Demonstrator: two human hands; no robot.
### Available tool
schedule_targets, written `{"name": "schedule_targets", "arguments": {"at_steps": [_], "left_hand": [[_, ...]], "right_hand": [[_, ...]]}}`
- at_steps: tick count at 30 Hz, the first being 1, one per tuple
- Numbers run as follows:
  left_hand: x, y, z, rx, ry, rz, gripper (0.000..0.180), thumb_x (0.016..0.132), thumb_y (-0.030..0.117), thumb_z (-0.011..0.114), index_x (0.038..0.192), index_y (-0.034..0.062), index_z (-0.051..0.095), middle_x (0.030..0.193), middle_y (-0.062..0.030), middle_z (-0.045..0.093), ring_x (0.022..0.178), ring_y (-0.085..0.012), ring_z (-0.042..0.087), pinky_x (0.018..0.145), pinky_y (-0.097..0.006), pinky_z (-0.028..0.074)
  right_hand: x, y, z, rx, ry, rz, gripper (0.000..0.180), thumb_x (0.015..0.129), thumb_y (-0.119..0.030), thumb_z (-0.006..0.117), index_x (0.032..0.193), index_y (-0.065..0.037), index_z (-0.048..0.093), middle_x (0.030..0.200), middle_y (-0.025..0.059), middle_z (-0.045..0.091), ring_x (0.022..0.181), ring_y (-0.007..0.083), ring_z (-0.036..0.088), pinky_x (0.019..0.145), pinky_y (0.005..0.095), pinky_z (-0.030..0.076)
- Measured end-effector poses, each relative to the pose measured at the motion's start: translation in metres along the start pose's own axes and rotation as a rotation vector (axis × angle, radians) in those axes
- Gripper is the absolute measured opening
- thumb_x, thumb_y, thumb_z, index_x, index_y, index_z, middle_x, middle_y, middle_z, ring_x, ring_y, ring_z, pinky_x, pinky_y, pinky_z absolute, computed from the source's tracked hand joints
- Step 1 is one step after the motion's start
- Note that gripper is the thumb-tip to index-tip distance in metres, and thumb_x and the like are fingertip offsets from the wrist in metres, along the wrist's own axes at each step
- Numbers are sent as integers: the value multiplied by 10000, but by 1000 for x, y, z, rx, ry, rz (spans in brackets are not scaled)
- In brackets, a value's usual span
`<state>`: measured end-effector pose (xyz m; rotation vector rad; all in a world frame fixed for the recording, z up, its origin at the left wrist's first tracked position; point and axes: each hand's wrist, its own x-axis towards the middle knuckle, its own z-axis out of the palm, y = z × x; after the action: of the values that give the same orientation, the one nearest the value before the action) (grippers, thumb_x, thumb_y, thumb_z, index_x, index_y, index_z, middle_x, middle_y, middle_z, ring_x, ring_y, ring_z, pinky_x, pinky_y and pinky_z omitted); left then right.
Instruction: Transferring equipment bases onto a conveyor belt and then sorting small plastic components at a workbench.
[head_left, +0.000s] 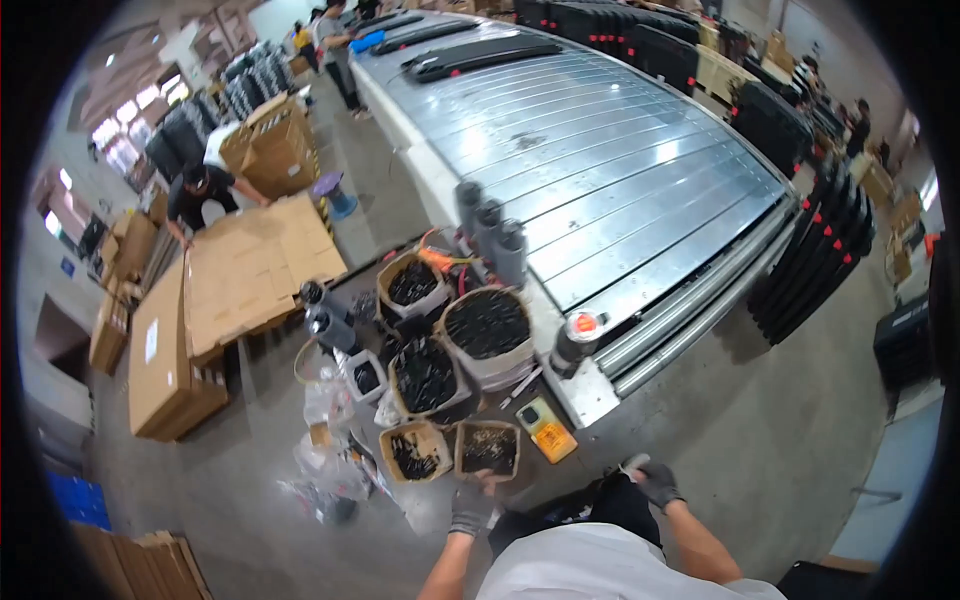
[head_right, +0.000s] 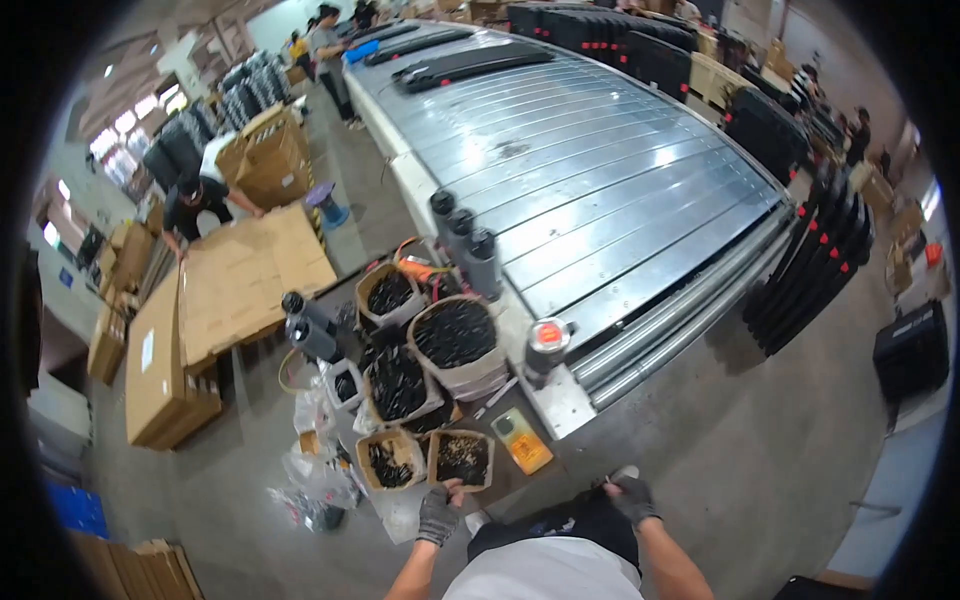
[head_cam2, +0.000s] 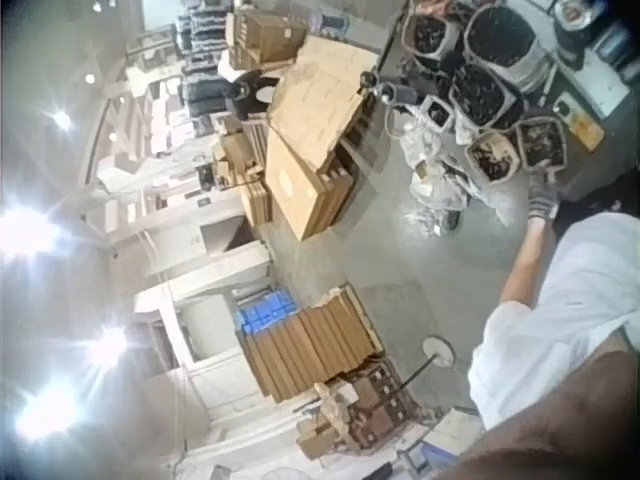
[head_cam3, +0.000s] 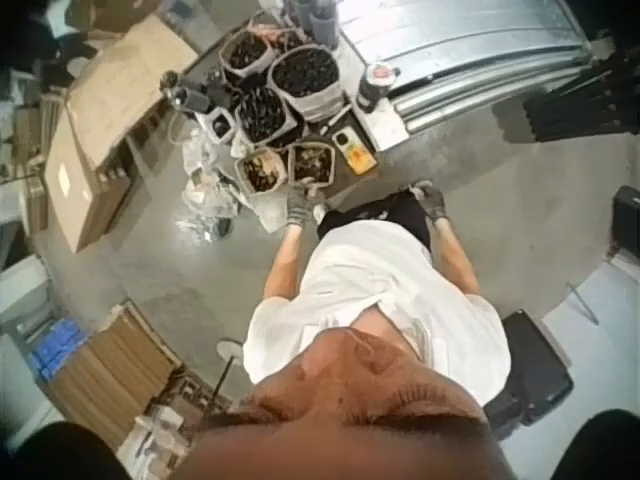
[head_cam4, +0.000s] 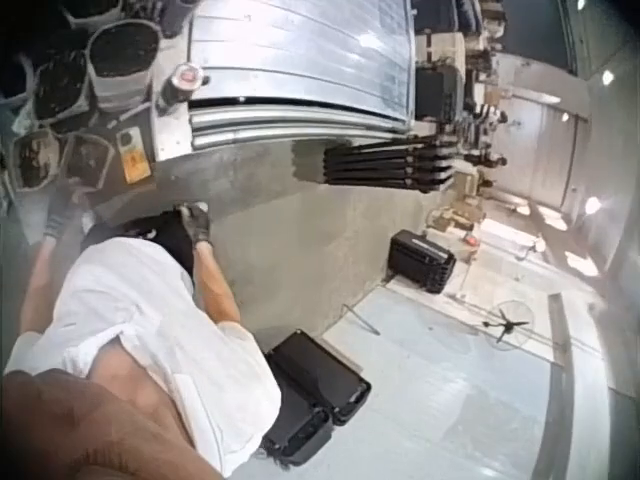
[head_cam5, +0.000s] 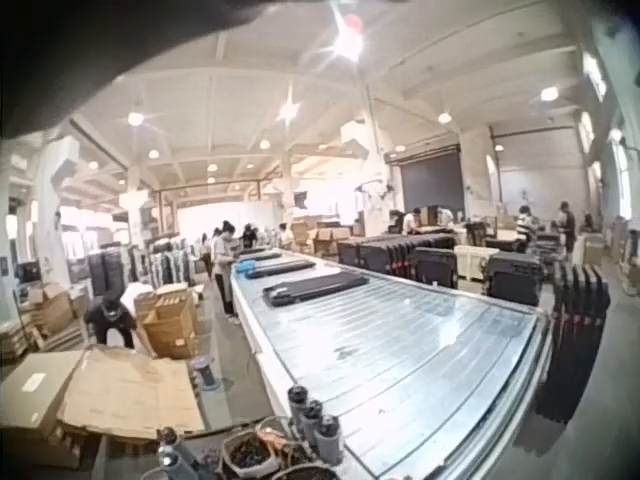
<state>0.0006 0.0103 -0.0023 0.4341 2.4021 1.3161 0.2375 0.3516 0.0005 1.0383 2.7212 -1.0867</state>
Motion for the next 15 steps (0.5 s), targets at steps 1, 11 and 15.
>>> {"name": "schedule_targets", "arguments": {"at_steps": [1, 11, 15], "left_hand": [[5, -1, 4, 165, 43, 170, 295, 799, 90, 662, 1093, 74, 640, 935, -119, 683, 863, -278, 663, 769, -369, 520], [-3, 128, 172, 238, -148, -392, 273, 849, 287, 680, 867, 15, 671, 720, -113, 686, 705, -221, 665, 687, -339, 521], [41, 206, 275, 400, -317, -236, 223, 851, 232, 682, 858, 11, 708, 770, -103, 702, 717, -224, 665, 710, -348, 526]], "right_hand": [[-15, 78, 1, -34, 79, 173, 283, 838, -306, 626, 841, -33, 697, 777, 159, 677, 737, 311, 670, 671, 369, 512], [-116, 352, -141, 848, 228, 844, 220, 875, -202, 625, 900, 17, 627, 759, 119, 666, 657, 224, 663, 539, 322, 510], [-125, 359, -179, 1078, 396, 800, 261, 887, -246, 620, 904, 15, 627, 787, 123, 673, 707, 229, 674, 582, 325, 520]]}}
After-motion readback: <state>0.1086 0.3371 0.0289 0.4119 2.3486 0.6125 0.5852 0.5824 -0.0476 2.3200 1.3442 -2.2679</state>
